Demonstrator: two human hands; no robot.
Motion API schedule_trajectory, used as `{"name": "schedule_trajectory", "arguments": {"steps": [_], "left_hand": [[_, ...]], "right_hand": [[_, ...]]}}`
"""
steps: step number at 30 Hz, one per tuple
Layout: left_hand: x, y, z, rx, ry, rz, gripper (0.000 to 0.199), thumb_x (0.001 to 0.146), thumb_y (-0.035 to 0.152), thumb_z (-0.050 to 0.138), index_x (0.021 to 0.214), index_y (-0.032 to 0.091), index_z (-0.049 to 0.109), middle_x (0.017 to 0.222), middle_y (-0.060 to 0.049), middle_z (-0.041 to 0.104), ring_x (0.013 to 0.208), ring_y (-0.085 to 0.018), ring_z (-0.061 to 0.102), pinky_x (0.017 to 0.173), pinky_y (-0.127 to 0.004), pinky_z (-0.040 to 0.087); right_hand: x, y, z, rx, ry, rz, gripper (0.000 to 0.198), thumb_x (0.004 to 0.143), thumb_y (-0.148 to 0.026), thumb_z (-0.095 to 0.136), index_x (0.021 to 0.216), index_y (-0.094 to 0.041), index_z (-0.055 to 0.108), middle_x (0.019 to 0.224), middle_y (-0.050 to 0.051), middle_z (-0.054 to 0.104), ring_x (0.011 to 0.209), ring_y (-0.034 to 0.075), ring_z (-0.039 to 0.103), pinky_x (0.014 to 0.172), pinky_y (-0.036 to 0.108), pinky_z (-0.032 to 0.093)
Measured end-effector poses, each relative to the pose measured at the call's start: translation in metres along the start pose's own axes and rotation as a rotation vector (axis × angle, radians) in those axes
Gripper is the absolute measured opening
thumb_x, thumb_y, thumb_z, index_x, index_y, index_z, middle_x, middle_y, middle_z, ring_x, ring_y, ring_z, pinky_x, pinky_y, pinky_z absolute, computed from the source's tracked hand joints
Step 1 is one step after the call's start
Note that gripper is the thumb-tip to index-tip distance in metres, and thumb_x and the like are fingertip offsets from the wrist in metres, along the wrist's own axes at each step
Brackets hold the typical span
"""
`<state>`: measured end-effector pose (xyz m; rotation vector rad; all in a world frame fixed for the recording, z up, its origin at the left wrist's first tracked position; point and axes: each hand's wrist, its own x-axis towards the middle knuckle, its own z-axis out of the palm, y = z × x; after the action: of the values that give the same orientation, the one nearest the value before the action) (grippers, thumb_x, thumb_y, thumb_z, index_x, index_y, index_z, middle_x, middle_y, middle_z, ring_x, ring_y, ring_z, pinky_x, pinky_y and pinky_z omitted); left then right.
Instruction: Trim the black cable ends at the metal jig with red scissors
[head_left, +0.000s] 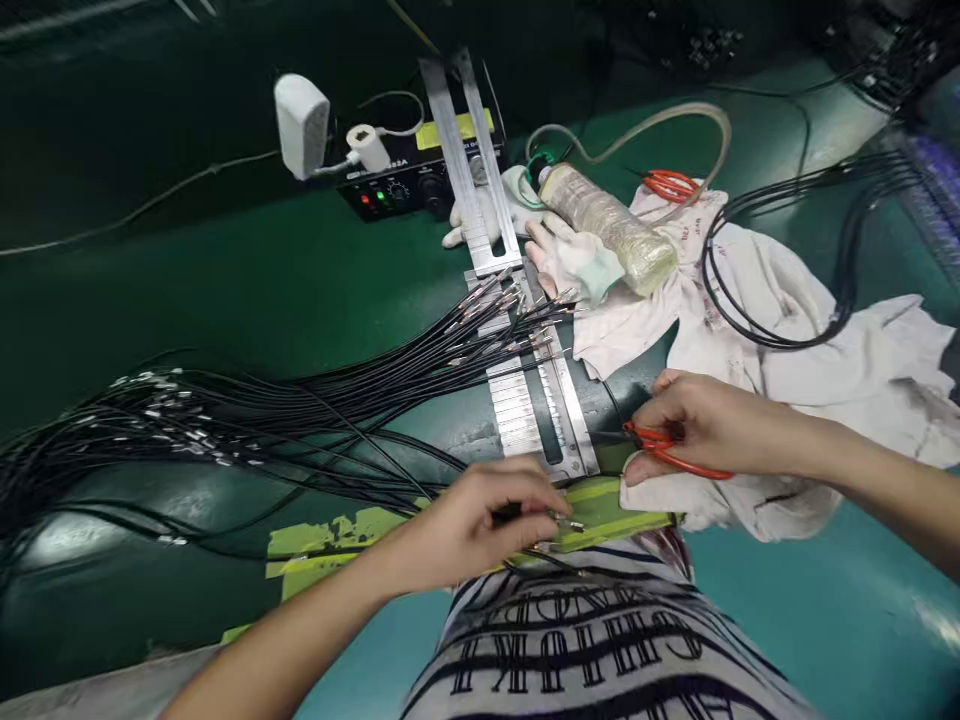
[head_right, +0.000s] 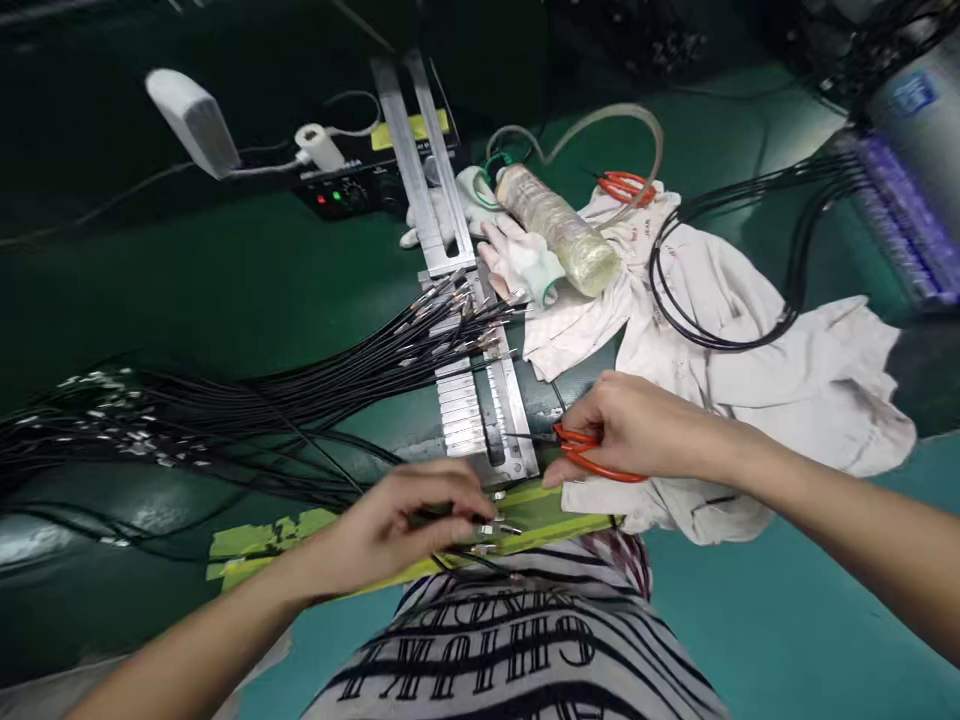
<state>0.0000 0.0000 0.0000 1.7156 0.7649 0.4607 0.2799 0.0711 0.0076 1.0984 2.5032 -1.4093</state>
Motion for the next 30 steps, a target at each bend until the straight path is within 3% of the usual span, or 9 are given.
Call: {"name": "schedule_trajectory", "arguments": {"steps": [2,4,6,9,13,16,19,25,30], "left_hand": [[0.016,-0.016,-0.013,0.250,0.241,0.043,0.015,0.098,0.019,0.053,0.097,0.014,0.068,0.091,-0.006,0.069,0.085,-0.015,0.064,0.076,-0.026,0.051],[0.035,-0.030,-0.023,0.545,0.402,0.106,0.016,0.098,0.019,0.052,0.097,0.013,0.067,0.092,-0.008,0.067,0.088,-0.019,0.061,0.080,-0.032,0.050],[0.057,-0.039,-0.028,0.800,0.417,0.095,0.018,0.097,0.020,0.052,0.106,0.012,0.065,0.098,-0.012,0.065,0.093,-0.024,0.059,0.084,-0.038,0.050],[0.083,-0.043,-0.029,0.946,0.369,0.017,0.016,0.095,0.017,0.052,0.103,0.010,0.064,0.102,-0.014,0.062,0.095,-0.027,0.057,0.084,-0.041,0.050],[0.084,-0.035,-0.026,0.798,0.389,0.043,0.008,0.093,0.013,0.052,0.091,0.013,0.059,0.093,-0.010,0.061,0.089,-0.023,0.056,0.082,-0.037,0.048],[0.064,-0.025,-0.020,0.524,0.405,0.069,0.005,0.094,0.013,0.053,0.093,0.015,0.058,0.084,-0.003,0.061,0.076,-0.015,0.056,0.071,-0.027,0.047],[0.044,-0.015,-0.013,0.324,0.406,0.062,0.006,0.094,0.016,0.058,0.099,0.017,0.061,0.088,-0.002,0.065,0.076,-0.011,0.059,0.066,-0.020,0.046],[0.028,-0.011,-0.002,0.281,0.456,0.152,0.011,0.091,0.012,0.064,0.101,0.017,0.066,0.089,-0.003,0.068,0.080,-0.011,0.061,0.071,-0.020,0.047],[0.022,-0.010,0.002,0.311,0.403,0.156,0.015,0.095,0.012,0.057,0.105,0.014,0.067,0.089,-0.005,0.066,0.079,-0.013,0.060,0.070,-0.023,0.047]], "right_hand": [[0.003,0.003,0.000,0.019,0.071,0.038,0.060,0.078,-0.060,0.067,0.054,-0.019,0.031,0.051,-0.007,0.024,0.054,0.009,0.023,0.054,0.026,0.024],[0.006,0.005,0.001,0.021,0.132,0.069,0.061,0.077,-0.062,0.067,0.053,-0.019,0.031,0.051,-0.007,0.023,0.054,0.009,0.023,0.054,0.026,0.025],[0.008,0.005,0.002,0.014,0.182,0.097,0.061,0.077,-0.061,0.067,0.053,-0.019,0.031,0.050,-0.008,0.022,0.054,0.009,0.022,0.055,0.026,0.025],[0.005,0.003,0.003,-0.082,0.242,0.097,0.059,0.078,-0.060,0.067,0.054,-0.019,0.031,0.050,-0.007,0.025,0.055,0.010,0.026,0.056,0.026,0.025],[-0.006,-0.001,0.002,-0.251,0.301,0.092,0.056,0.080,-0.059,0.064,0.056,-0.020,0.031,0.049,-0.006,0.028,0.054,0.011,0.030,0.059,0.027,0.027],[-0.012,-0.005,0.001,-0.337,0.347,0.112,0.053,0.083,-0.059,0.059,0.057,-0.021,0.033,0.047,-0.006,0.028,0.053,0.011,0.028,0.066,0.029,0.029],[-0.013,-0.010,0.001,-0.392,0.359,0.110,0.054,0.084,-0.061,0.056,0.056,-0.020,0.033,0.045,-0.006,0.030,0.053,0.012,0.026,0.070,0.032,0.029],[-0.012,-0.025,0.003,-0.484,0.356,0.042,0.052,0.087,-0.064,0.053,0.060,-0.020,0.048,0.047,-0.007,0.048,0.050,0.010,0.024,0.075,0.035,0.028],[-0.011,-0.030,0.005,-0.653,0.387,-0.047,0.047,0.089,-0.060,0.053,0.065,-0.020,0.055,0.056,-0.004,0.060,0.050,0.011,0.036,0.078,0.037,0.028]]}}
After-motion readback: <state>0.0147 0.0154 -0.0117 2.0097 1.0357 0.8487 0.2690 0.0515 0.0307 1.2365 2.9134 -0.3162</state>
